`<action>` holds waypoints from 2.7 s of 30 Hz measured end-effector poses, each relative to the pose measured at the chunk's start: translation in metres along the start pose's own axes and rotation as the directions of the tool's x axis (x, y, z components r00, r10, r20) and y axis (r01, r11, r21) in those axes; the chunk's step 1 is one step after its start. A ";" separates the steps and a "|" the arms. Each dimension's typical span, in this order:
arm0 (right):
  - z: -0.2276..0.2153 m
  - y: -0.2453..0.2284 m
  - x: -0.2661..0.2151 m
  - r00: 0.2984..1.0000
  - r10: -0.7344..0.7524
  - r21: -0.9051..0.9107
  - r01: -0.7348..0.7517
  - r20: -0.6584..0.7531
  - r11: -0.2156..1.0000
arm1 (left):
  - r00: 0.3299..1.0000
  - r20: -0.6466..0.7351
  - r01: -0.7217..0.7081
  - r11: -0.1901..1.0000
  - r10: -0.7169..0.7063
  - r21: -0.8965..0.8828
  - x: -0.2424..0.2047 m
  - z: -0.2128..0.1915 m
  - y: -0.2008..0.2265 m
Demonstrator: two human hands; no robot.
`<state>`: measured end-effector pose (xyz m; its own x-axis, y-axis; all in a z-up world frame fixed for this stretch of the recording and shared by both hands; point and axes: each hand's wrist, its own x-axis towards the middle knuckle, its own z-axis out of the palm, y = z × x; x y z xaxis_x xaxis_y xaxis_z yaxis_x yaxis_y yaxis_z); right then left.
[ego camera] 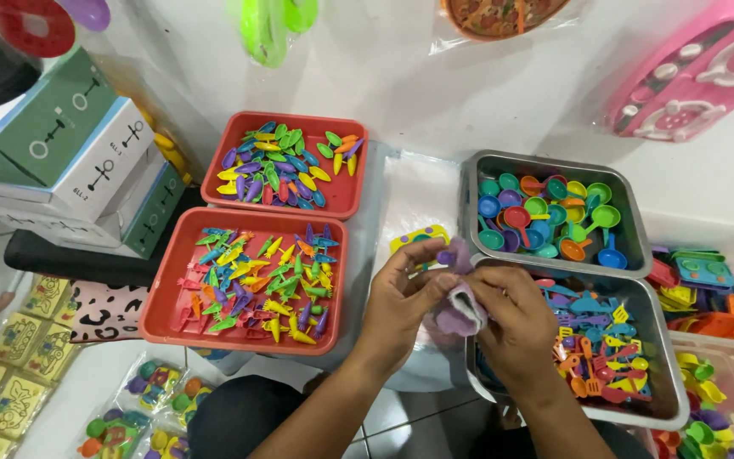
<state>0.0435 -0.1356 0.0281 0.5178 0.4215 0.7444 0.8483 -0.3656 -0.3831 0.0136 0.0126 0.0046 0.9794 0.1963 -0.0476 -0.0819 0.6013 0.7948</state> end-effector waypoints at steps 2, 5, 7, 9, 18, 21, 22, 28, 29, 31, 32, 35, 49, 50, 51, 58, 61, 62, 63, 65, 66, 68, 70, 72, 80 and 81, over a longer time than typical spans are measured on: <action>0.001 0.004 -0.001 0.999 0.029 0.039 -0.030 0.039 0.999 | 0.999 -0.040 -0.025 0.996 0.021 -0.089 0.002 -0.001 0.002; 0.006 0.018 -0.010 0.945 0.325 0.354 -0.314 0.030 0.881 | 0.994 -0.105 -0.041 0.969 0.015 -0.244 0.010 -0.009 0.002; 0.008 0.019 -0.005 0.860 0.509 0.483 -0.439 -0.017 0.758 | 0.986 -0.146 -0.101 0.979 0.076 -0.176 0.006 -0.006 0.019; 0.001 0.013 0.008 0.737 0.675 0.607 -0.521 -0.034 0.600 | 0.973 -0.185 -0.161 0.982 0.140 -0.103 0.005 -0.007 0.029; -0.038 0.041 0.017 0.504 0.786 0.934 -0.207 0.358 -0.293 | 0.942 0.219 -0.255 0.117 0.254 0.960 0.037 -0.004 0.043; -0.029 0.075 -0.009 0.360 0.845 0.865 -0.456 0.396 -0.211 | 0.983 0.128 -0.119 -0.074 0.132 0.990 0.068 0.003 0.034; -0.029 0.075 -0.008 0.312 0.875 0.855 -0.483 0.371 -0.190 | 0.979 0.145 -0.133 -0.091 0.144 0.987 0.082 -0.002 0.025; -0.035 0.086 -0.009 0.342 0.861 0.853 -0.491 0.376 -0.177 | 0.994 0.076 -0.057 -0.217 0.078 0.975 0.105 -0.003 0.013; -0.036 0.090 -0.012 0.419 0.828 0.868 -0.473 0.373 -0.151 | 0.993 0.098 -0.077 -0.281 0.061 0.956 0.096 0.002 0.018; -0.037 0.092 -0.013 0.376 0.852 0.856 -0.495 0.364 -0.147 | 0.981 0.158 -0.126 -0.245 0.115 0.961 0.063 0.003 0.044; -0.039 0.094 -0.014 0.330 0.883 0.847 -0.515 0.335 -0.129 | 0.959 0.231 -0.196 -0.206 0.165 0.959 0.048 0.006 0.056; -0.053 0.059 0.009 0.217 0.929 0.809 -0.574 0.300 -0.127 | 0.935 0.199 -0.178 -0.096 0.295 0.979 0.020 -0.031 0.089; -0.025 0.074 -0.007 0.249 0.945 0.746 -0.666 0.214 0.006 | 0.995 -0.072 0.096 -0.395 0.073 0.914 -0.028 -0.131 0.122; -0.025 0.072 -0.006 0.253 0.942 0.742 -0.671 0.221 0.006 | 0.991 -0.037 0.081 -0.357 0.129 0.931 -0.026 -0.136 0.118; -0.026 0.073 -0.005 0.254 0.943 0.744 -0.668 0.215 0.010 | 0.991 -0.031 0.075 -0.356 0.129 0.931 -0.029 -0.131 0.123; -0.026 0.074 -0.007 0.220 0.943 0.750 -0.660 0.248 -0.043 | 0.967 -0.211 0.227 -0.106 0.139 0.968 -0.044 -0.113 0.145; -0.026 0.075 -0.007 0.229 0.941 0.750 -0.660 0.249 -0.038 | 0.971 -0.162 0.171 -0.034 0.175 0.985 -0.043 -0.126 0.145; -0.024 0.077 -0.009 0.250 0.934 0.755 -0.655 0.255 -0.031 | 0.964 -0.142 0.135 0.047 0.223 0.990 -0.040 -0.133 0.143; -0.028 0.067 -0.003 0.248 0.936 0.761 -0.648 0.249 -0.031 | 0.966 -0.132 0.127 0.040 0.221 0.991 -0.042 -0.126 0.149; -0.035 0.048 0.009 0.202 0.942 0.728 -0.683 0.270 -0.062 | 0.958 -0.167 0.141 0.122 0.232 0.982 -0.047 -0.112 0.159; -0.035 0.047 0.010 0.200 0.943 0.734 -0.676 0.265 -0.063 | 0.960 -0.158 0.134 0.116 0.230 0.984 -0.046 -0.109 0.157; -0.037 0.046 0.012 0.144 0.946 0.690 -0.717 0.289 -0.101 | 0.922 -0.243 0.107 0.401 0.303 0.910 -0.044 -0.101 0.153; -0.023 0.058 0.000 0.152 0.956 0.745 -0.660 0.252 -0.092 | 0.939 -0.189 -0.004 0.559 0.287 0.829 -0.035 -0.096 0.134; -0.019 0.057 -0.001 0.150 0.967 0.793 -0.604 0.207 -0.076 | 0.955 -0.132 -0.098 0.705 0.265 0.703 -0.024 -0.087 0.109; -0.010 0.008 0.012 0.282 0.959 0.753 -0.626 -0.022 0.202 | 0.983 0.138 -0.160 0.937 0.122 0.310 0.024 -0.025 -0.001; -0.008 0.011 0.007 0.273 0.961 0.750 -0.628 -0.039 0.208 | 0.982 0.150 -0.152 0.941 0.111 0.302 0.025 -0.013 -0.003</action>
<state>0.0553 -0.1435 0.0339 0.9524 -0.2687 -0.1439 -0.0652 0.2816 -0.9573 0.0357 0.0253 -0.0071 0.9809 0.1429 0.1323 -0.1705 0.3020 0.9379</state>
